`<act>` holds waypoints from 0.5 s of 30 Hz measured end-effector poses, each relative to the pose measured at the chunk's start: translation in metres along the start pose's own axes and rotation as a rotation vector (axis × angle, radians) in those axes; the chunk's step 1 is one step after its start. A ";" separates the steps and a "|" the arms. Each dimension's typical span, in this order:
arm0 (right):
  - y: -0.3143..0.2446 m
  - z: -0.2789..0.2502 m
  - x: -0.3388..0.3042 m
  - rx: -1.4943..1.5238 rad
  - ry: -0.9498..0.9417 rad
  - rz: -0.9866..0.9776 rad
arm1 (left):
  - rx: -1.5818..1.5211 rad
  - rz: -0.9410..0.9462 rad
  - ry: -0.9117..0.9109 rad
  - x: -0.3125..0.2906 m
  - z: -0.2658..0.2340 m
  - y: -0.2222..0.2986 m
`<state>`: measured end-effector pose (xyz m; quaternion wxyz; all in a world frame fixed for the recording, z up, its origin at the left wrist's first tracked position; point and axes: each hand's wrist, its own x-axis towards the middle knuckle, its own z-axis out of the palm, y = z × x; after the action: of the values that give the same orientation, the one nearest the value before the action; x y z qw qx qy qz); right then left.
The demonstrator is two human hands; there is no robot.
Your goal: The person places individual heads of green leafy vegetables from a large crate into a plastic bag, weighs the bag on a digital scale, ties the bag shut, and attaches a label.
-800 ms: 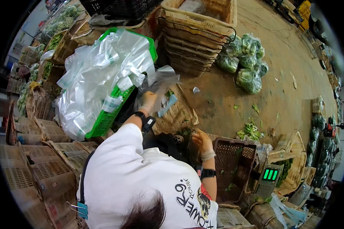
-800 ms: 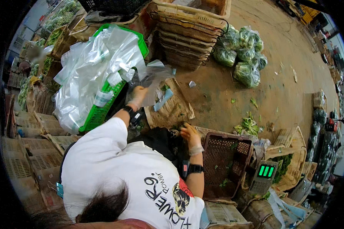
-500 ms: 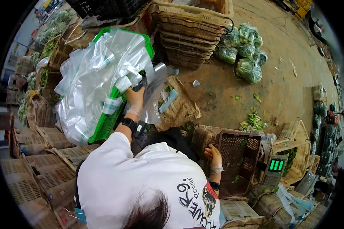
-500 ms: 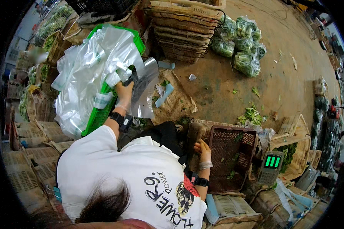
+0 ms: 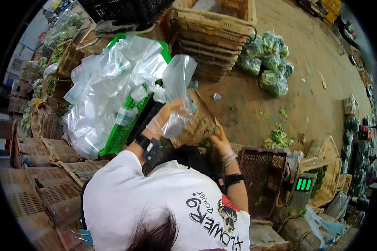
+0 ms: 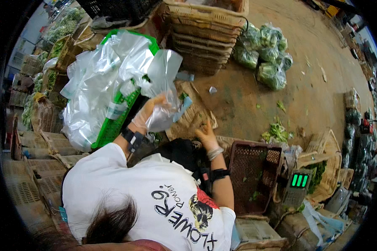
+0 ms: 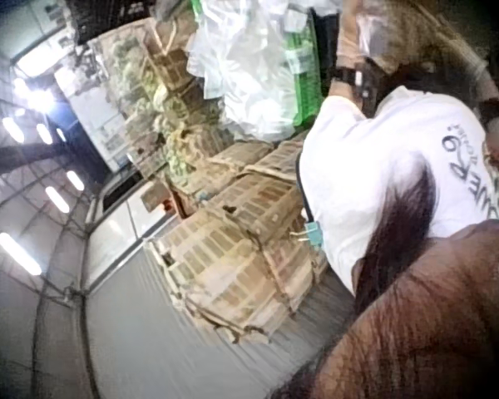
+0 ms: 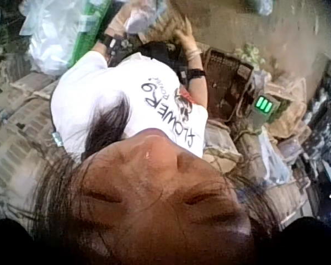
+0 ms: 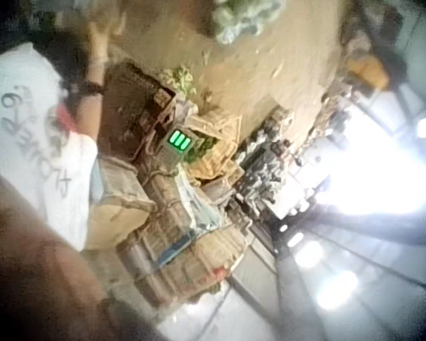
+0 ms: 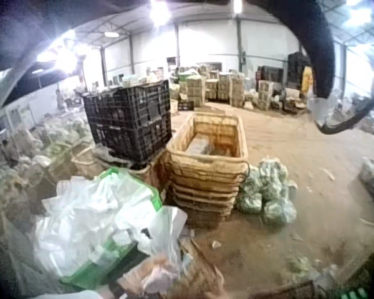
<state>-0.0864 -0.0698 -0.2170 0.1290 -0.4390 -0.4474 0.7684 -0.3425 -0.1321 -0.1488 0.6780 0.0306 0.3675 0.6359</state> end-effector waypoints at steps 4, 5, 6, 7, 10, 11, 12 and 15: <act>-0.055 0.074 0.015 -0.599 -0.031 -0.754 | -0.258 -0.030 -0.174 -0.003 -0.014 -0.016; -0.059 0.081 0.037 -0.526 -0.202 -0.831 | -0.117 0.007 0.001 -0.004 0.015 -0.017; -0.081 0.102 0.022 -0.681 -0.206 -0.649 | -0.151 0.032 -0.090 -0.003 0.007 -0.015; -0.093 0.104 0.023 -0.840 -0.071 -0.570 | -0.173 0.092 -0.113 0.007 0.004 -0.013; -0.081 0.089 0.048 -1.072 -0.058 -0.550 | -0.204 0.371 0.201 0.038 -0.012 0.018; -0.085 0.097 0.041 -1.161 -0.107 -0.536 | -0.330 0.387 0.249 0.051 -0.050 0.036; -0.084 0.105 0.034 -1.240 -0.167 -0.520 | -0.205 0.404 0.387 0.063 -0.087 0.057; -0.059 0.089 0.029 -1.552 -0.439 -0.396 | 0.251 0.679 0.468 0.082 -0.140 0.089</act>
<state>-0.1852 -0.0706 -0.1667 -0.1680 -0.1564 -0.9343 0.2726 -0.4989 -0.1029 -0.2433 0.3196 0.0871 0.5550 0.7630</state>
